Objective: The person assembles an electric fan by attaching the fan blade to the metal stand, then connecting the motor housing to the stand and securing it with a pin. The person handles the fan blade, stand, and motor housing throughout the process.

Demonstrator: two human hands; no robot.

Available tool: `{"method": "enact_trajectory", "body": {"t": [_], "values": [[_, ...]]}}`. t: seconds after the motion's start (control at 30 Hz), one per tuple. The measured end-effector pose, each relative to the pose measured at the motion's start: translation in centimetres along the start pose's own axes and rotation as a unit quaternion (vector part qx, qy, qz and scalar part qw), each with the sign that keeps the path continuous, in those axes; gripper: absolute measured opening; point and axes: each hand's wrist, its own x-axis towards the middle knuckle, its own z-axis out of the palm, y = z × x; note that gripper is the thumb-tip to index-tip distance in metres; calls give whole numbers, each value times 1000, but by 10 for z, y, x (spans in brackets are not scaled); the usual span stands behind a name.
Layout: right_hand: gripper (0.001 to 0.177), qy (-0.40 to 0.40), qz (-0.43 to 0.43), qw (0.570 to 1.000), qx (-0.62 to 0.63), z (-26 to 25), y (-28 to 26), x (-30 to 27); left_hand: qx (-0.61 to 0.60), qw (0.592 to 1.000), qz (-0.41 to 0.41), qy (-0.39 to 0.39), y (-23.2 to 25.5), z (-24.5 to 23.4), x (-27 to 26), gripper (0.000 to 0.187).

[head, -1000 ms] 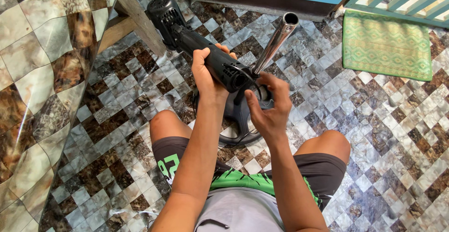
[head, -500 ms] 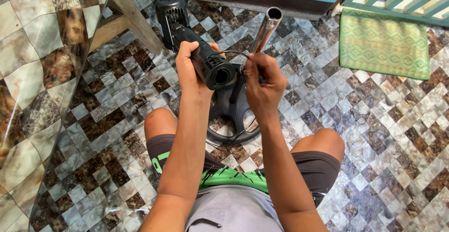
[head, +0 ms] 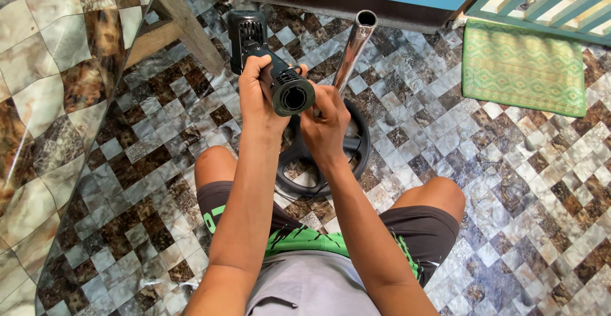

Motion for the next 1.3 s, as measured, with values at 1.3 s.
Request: {"method": "enact_trajectory", "body": {"t": [1.3], "values": [[28, -28, -8, 999, 44, -10, 119, -7, 47, 997, 51, -22, 17, 12, 46, 13]]}}
